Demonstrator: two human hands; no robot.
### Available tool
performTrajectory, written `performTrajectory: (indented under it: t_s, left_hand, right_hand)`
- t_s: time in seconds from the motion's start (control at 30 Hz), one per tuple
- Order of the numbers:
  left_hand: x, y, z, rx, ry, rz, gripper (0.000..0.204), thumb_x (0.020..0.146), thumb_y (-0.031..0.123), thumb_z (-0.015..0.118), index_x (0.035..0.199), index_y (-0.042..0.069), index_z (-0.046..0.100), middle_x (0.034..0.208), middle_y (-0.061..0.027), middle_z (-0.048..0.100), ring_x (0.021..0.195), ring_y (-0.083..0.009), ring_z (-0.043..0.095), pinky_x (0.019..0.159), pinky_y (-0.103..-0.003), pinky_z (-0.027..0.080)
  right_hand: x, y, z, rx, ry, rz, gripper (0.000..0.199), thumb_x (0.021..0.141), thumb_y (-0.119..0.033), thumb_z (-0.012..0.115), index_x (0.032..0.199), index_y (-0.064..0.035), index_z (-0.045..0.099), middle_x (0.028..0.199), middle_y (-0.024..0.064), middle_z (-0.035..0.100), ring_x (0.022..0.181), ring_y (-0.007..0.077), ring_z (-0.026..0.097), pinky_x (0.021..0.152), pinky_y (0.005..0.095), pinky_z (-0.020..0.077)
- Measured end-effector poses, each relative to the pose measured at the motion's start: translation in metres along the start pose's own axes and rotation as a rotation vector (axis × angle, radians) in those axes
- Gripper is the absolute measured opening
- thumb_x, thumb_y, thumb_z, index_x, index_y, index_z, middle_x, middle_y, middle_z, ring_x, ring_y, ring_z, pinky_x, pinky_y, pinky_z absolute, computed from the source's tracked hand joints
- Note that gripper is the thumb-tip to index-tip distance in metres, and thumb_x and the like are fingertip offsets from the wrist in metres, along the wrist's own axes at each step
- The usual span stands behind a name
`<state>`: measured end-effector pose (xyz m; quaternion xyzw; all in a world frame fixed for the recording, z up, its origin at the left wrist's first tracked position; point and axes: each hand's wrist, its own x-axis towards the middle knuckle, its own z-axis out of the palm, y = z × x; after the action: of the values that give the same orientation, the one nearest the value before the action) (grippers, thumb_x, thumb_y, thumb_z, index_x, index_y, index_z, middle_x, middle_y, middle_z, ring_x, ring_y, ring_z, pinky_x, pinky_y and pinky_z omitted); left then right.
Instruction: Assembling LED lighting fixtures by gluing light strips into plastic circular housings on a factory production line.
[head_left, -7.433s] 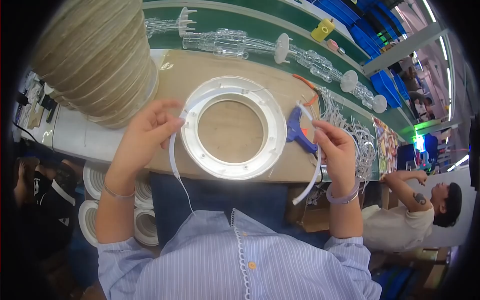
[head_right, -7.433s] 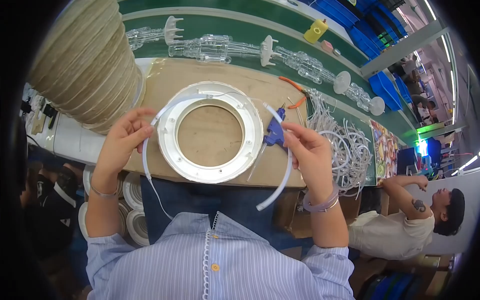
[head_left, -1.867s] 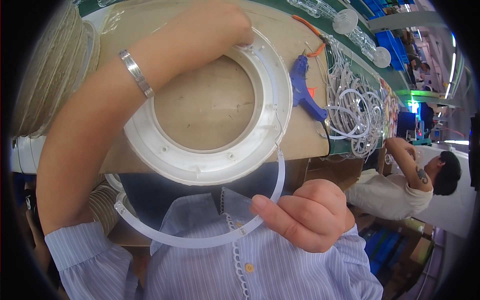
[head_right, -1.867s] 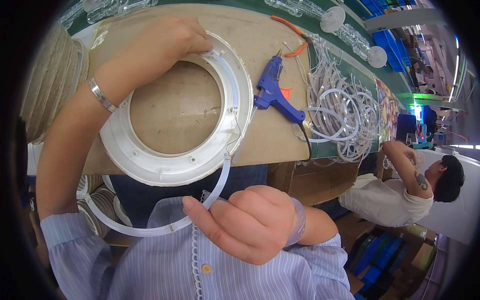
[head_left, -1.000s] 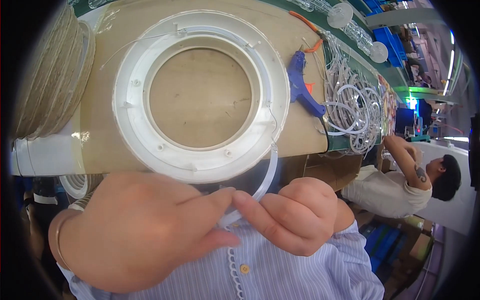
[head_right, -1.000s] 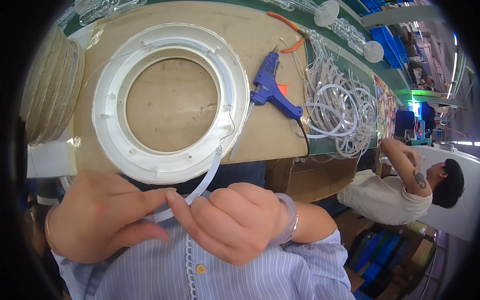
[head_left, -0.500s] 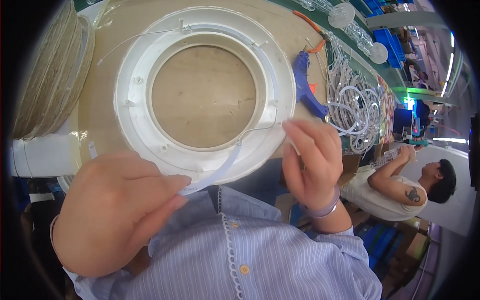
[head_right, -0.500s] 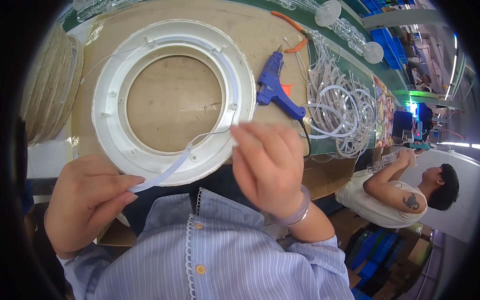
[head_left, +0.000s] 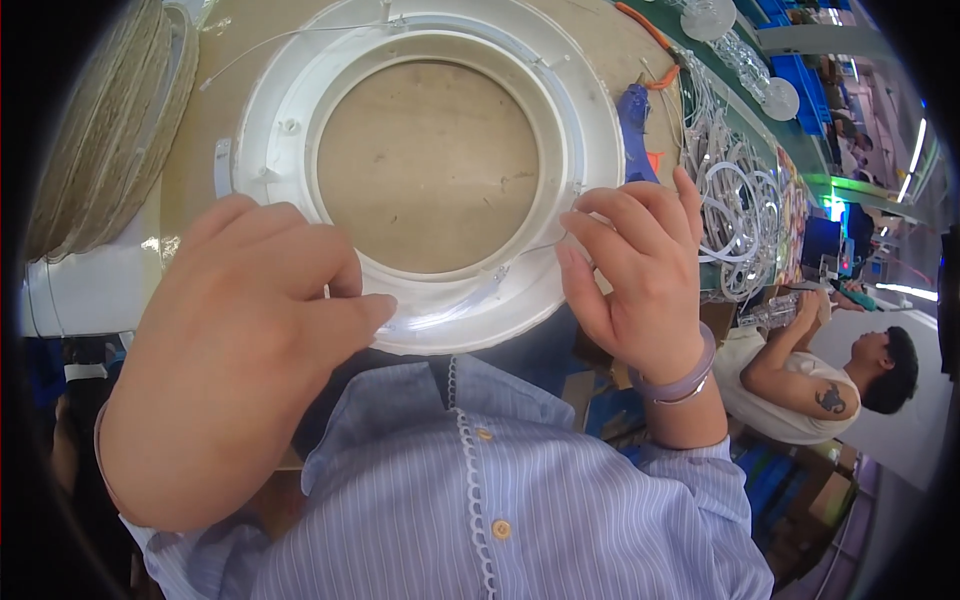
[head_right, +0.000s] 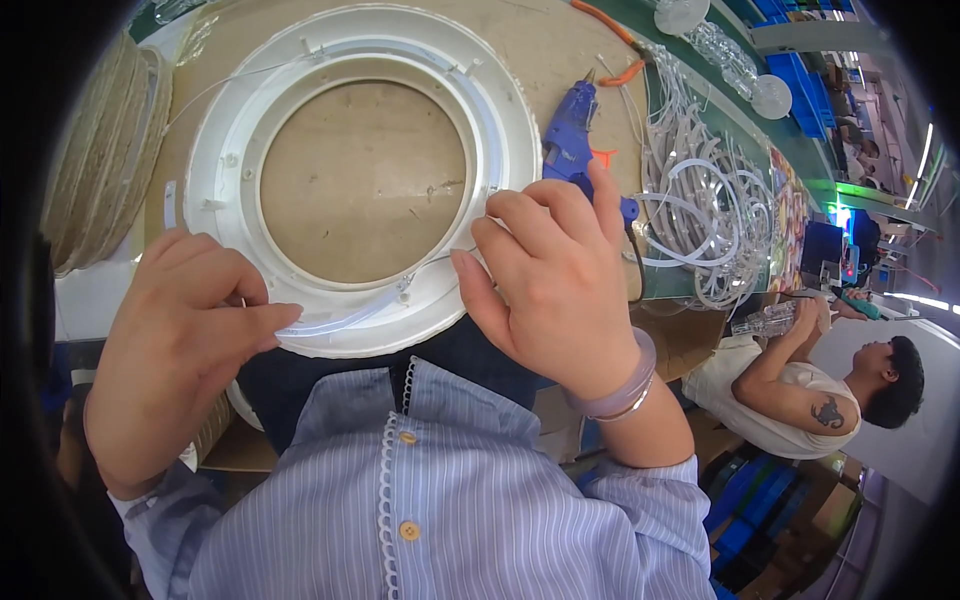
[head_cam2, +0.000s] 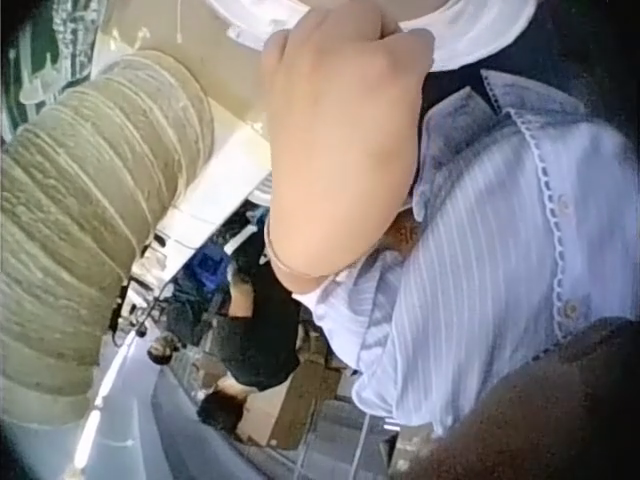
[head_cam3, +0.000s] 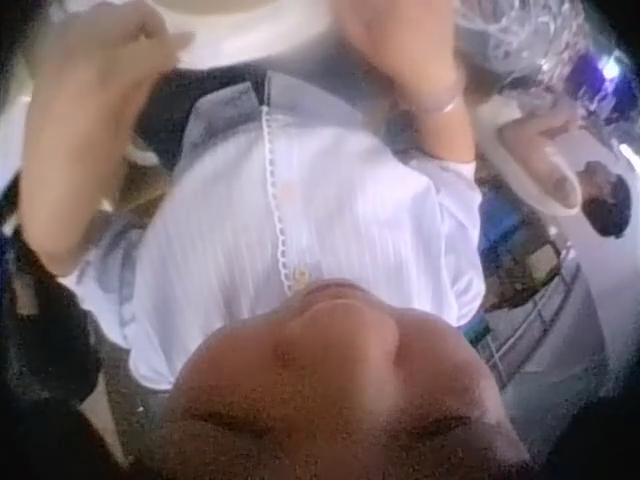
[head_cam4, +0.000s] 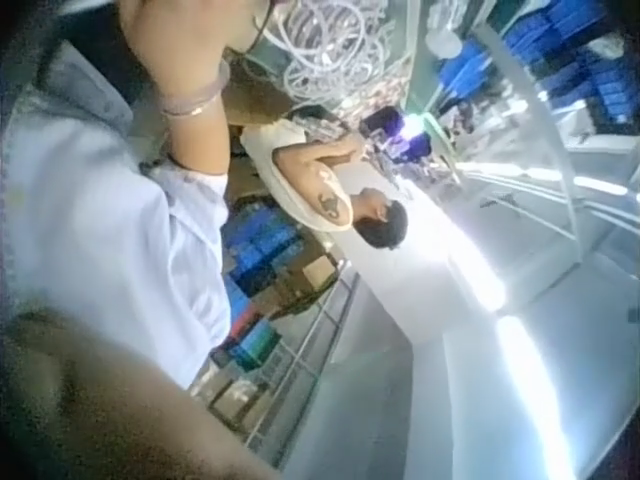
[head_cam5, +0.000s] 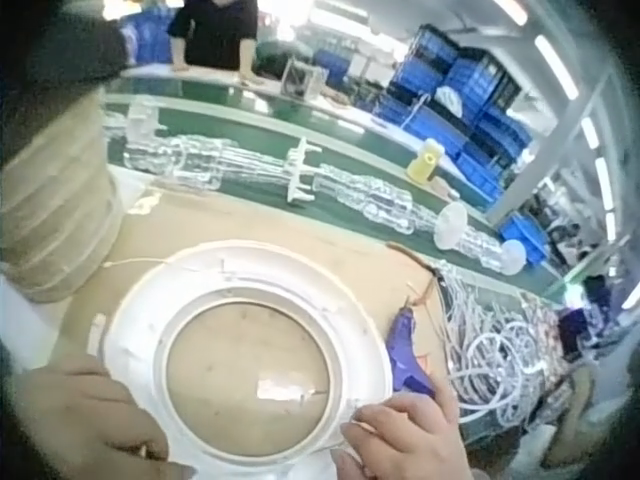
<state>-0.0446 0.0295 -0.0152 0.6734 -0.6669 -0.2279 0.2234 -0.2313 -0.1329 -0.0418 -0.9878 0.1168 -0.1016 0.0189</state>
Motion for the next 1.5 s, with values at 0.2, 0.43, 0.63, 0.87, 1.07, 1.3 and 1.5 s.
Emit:
performTrajectory:
  t_s: [0.2,0.43,0.63,0.87,1.07,1.3,1.5]
  left_hand:
    - [0.006,-0.012,0.004,-0.04,0.01,0.027,0.018,0.056,0.002,0.063,0.073,0.005,0.063,0.066,-0.0046,0.051,0.067,-0.0207,0.048,0.064,-0.03,0.035]
    - [0.006,-0.015,0.007,-0.044,0.003,0.012,0.015,0.058,0.004,0.061,0.073,0.005,0.064,0.067,-0.0044,0.051,0.068,-0.0214,0.048,0.063,-0.03,0.036]
    - [0.004,-0.016,0.01,-0.068,0.029,0.014,0.014,0.06,0.005,0.059,0.073,0.005,0.064,0.068,-0.0048,0.051,0.068,-0.0216,0.047,0.062,-0.03,0.036]
    - [0.005,-0.008,0.002,0.121,-0.015,0.051,0.013,0.062,0.006,0.055,0.072,0.003,0.062,0.069,-0.0056,0.05,0.072,-0.0211,0.049,0.071,-0.033,0.039]
    - [0.005,-0.014,0.009,0.114,-0.031,-0.055,0.014,0.059,0.002,0.057,0.072,0.0,0.061,0.073,-0.0078,0.052,0.075,-0.0241,0.051,0.072,-0.031,0.042]
    - [0.005,-0.017,0.007,0.096,0.02,-0.098,0.011,0.059,0.003,0.06,0.07,0.0,0.059,0.076,-0.0099,0.055,0.072,-0.0257,0.053,0.063,-0.033,0.041]
    - [-0.001,-0.018,0.009,0.121,-0.008,-0.088,0.013,0.062,0.006,0.063,0.074,0.002,0.059,0.08,-0.0102,0.055,0.074,-0.0264,0.053,0.067,-0.034,0.041]
  right_hand:
    - [-0.003,-0.004,-0.003,0.048,0.046,-0.012,0.018,0.063,-0.01,0.059,0.081,-0.0056,0.06,0.085,0.0058,0.056,0.078,0.0233,0.05,0.088,0.043,0.0308]
    - [-0.01,-0.013,-0.004,0.257,-0.056,-0.144,0.028,0.062,-0.01,0.055,0.088,-0.0056,0.062,0.09,0.0078,0.06,0.079,0.0231,0.053,0.088,0.0399,0.0331]
    - [-0.009,-0.012,0.0,0.326,-0.125,-0.197,0.03,0.06,-0.011,0.059,0.09,-0.0044,0.06,0.09,0.006,0.057,0.082,0.022,0.052,0.085,0.0414,0.0363]
    - [-0.008,-0.013,0.003,0.385,-0.162,-0.198,0.029,0.064,-0.013,0.054,0.091,-0.0061,0.061,0.089,0.0085,0.058,0.081,0.0251,0.053,0.086,0.0432,0.0338]
    - [-0.008,-0.018,0.003,0.321,-0.16,-0.2,0.031,0.066,-0.019,0.056,0.094,-0.0074,0.061,0.091,0.0077,0.057,0.082,0.0248,0.053,0.086,0.0438,0.0348]
    - [-0.008,-0.021,-0.002,0.187,-0.184,-0.216,0.038,0.068,-0.032,0.06,0.096,-0.0082,0.06,0.092,0.0062,0.056,0.081,0.023,0.052,0.086,0.0434,0.0353]
    - [-0.009,-0.026,0.0,0.209,-0.192,-0.263,0.038,0.066,-0.028,0.063,0.095,-0.0051,0.057,0.092,0.007,0.053,0.083,0.0214,0.051,0.085,0.0429,0.0369]
